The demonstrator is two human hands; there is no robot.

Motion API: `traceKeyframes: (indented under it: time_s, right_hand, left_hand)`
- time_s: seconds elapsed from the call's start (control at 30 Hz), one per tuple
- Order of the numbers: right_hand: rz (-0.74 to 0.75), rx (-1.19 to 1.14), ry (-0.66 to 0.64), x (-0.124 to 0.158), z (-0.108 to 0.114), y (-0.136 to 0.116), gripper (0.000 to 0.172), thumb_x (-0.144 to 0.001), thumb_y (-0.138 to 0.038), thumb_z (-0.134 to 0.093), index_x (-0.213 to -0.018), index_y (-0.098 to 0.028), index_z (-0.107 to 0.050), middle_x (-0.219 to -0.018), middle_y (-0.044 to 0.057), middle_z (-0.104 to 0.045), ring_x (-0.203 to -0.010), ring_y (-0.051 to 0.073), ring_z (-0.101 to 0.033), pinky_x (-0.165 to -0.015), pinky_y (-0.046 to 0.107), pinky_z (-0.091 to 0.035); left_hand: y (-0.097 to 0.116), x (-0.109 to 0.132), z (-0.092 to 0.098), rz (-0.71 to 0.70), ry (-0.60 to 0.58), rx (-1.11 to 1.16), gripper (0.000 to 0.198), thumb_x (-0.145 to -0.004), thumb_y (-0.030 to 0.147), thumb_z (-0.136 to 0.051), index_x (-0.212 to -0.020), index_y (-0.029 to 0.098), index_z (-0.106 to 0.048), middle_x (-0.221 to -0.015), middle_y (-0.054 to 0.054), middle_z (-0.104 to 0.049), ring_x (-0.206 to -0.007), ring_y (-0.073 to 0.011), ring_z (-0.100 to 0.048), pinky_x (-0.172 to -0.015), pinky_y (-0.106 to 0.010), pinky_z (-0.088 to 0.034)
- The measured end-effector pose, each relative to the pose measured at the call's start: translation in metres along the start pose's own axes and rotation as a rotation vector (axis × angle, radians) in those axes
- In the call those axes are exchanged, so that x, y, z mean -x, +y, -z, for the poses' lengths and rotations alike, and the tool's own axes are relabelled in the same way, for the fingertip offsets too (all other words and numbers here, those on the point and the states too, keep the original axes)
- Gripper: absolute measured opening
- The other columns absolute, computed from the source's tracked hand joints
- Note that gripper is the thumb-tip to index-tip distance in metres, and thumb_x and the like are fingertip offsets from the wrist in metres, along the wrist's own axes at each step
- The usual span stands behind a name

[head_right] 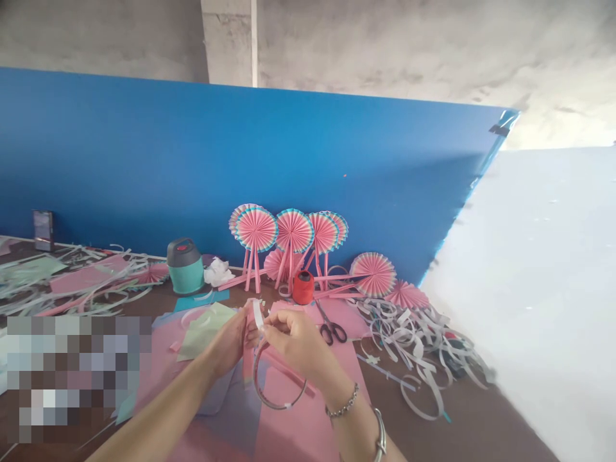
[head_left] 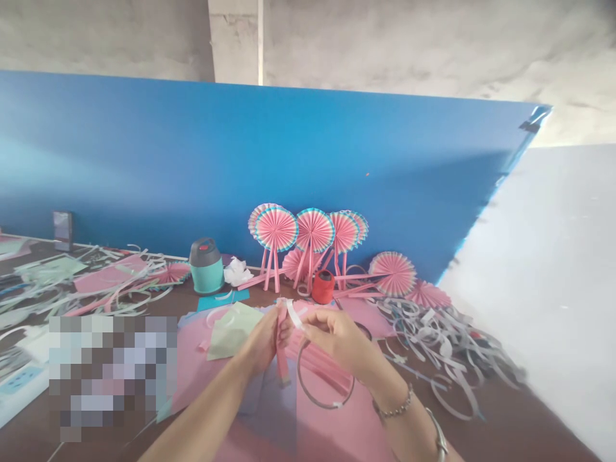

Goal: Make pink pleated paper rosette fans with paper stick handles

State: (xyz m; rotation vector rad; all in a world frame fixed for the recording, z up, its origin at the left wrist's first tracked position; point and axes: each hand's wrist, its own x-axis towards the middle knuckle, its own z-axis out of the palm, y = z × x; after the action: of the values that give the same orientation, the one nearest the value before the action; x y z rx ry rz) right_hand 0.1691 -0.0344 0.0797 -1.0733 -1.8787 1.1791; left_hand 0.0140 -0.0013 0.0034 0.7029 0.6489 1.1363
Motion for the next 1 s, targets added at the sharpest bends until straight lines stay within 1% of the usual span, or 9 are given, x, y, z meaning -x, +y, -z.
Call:
traceKeyframes:
  time_s: [0.1,0.2,0.3,0.37,0.43,0.6,0.73,0.87,1.0]
  right_hand:
    - [-0.022,0.021,0.01,0.0,-0.003,-0.001,0.018,-0.082,-0.029,-0.051,-0.073,-0.017,-0.063,-0.074,0.002,-0.064,-0.07,0.015,-0.057,-0.065,0.025,-0.043]
    - [-0.045,0.023,0.02,-0.001,-0.007,-0.001,0.018,-0.08,-0.027,-0.052,-0.068,-0.017,-0.06,-0.07,0.0,-0.063,-0.066,0.014,-0.057,-0.065,0.025,-0.042]
    - [-0.064,0.018,0.026,-0.002,-0.01,0.0,0.019,-0.081,-0.029,-0.053,-0.068,-0.017,-0.06,-0.069,0.0,-0.063,-0.065,0.013,-0.056,-0.064,0.025,-0.043]
    - [-0.076,0.01,0.029,-0.003,-0.011,0.002,0.018,-0.081,-0.029,-0.053,-0.07,-0.017,-0.061,-0.071,0.001,-0.063,-0.067,0.014,-0.056,-0.065,0.025,-0.043]
    - [-0.086,0.003,0.032,-0.003,-0.011,0.003,0.017,-0.081,-0.028,-0.052,-0.071,-0.017,-0.061,-0.071,0.001,-0.063,-0.068,0.014,-0.056,-0.066,0.025,-0.043]
    - [-0.086,0.007,0.03,-0.004,-0.011,0.006,0.016,-0.079,-0.027,-0.053,-0.07,-0.017,-0.061,-0.071,0.001,-0.063,-0.068,0.014,-0.056,-0.067,0.026,-0.043]
    - [-0.089,-0.021,0.021,-0.005,-0.012,0.009,0.013,-0.078,-0.025,-0.053,-0.071,-0.017,-0.06,-0.07,0.0,-0.06,-0.065,0.013,-0.053,-0.064,0.026,-0.042]
    - [-0.089,-0.042,0.025,-0.005,-0.013,0.008,0.013,-0.078,-0.025,-0.053,-0.07,-0.017,-0.059,-0.067,-0.001,-0.058,-0.062,0.011,-0.05,-0.062,0.025,-0.04]
    - [-0.101,-0.042,0.042,-0.003,-0.013,0.004,0.014,-0.078,-0.026,-0.053,-0.07,-0.017,-0.061,-0.069,-0.001,-0.059,-0.064,0.012,-0.052,-0.063,0.025,-0.041]
  left_hand:
    - [0.0,0.0,-0.002,-0.01,0.022,0.022,0.04,-0.074,0.052,-0.062,-0.065,0.019,-0.043,-0.053,0.009,-0.032,-0.044,-0.0053,-0.028,-0.044,-0.019,-0.023]
    - [0.0,0.002,-0.002,-0.008,0.031,0.04,0.041,-0.074,0.057,-0.06,-0.067,0.019,-0.045,-0.054,0.009,-0.031,-0.045,-0.006,-0.031,-0.046,-0.02,-0.027]
    - [0.001,0.004,-0.005,-0.02,0.026,0.049,0.044,-0.073,0.061,-0.058,-0.067,0.019,-0.046,-0.053,0.009,-0.03,-0.044,-0.0066,-0.031,-0.047,-0.021,-0.029]
    - [0.002,0.005,-0.006,-0.026,0.031,0.055,0.044,-0.073,0.061,-0.058,-0.068,0.019,-0.048,-0.054,0.008,-0.032,-0.046,-0.0073,-0.034,-0.047,-0.021,-0.031]
    - [0.003,0.007,-0.007,-0.029,0.035,0.063,0.041,-0.072,0.058,-0.06,-0.069,0.019,-0.05,-0.056,0.007,-0.036,-0.048,-0.0082,-0.038,-0.049,-0.021,-0.033]
    - [0.001,0.009,-0.008,-0.035,0.032,0.062,0.03,-0.072,0.044,-0.067,-0.068,0.018,-0.052,-0.057,0.006,-0.041,-0.051,-0.0087,-0.043,-0.053,-0.022,-0.038]
    - [0.001,0.009,-0.008,-0.027,0.064,0.063,0.029,-0.07,0.042,-0.068,-0.068,0.017,-0.053,-0.056,0.006,-0.042,-0.052,-0.0091,-0.044,-0.053,-0.022,-0.038]
    - [0.0,0.008,-0.009,-0.022,0.056,0.057,0.029,-0.07,0.041,-0.067,-0.067,0.017,-0.051,-0.056,0.006,-0.043,-0.051,-0.0088,-0.043,-0.052,-0.021,-0.037]
    - [0.0,0.008,-0.009,-0.035,0.055,0.04,0.029,-0.071,0.039,-0.066,-0.064,0.018,-0.048,-0.055,0.007,-0.039,-0.048,-0.0074,-0.038,-0.05,-0.021,-0.034]
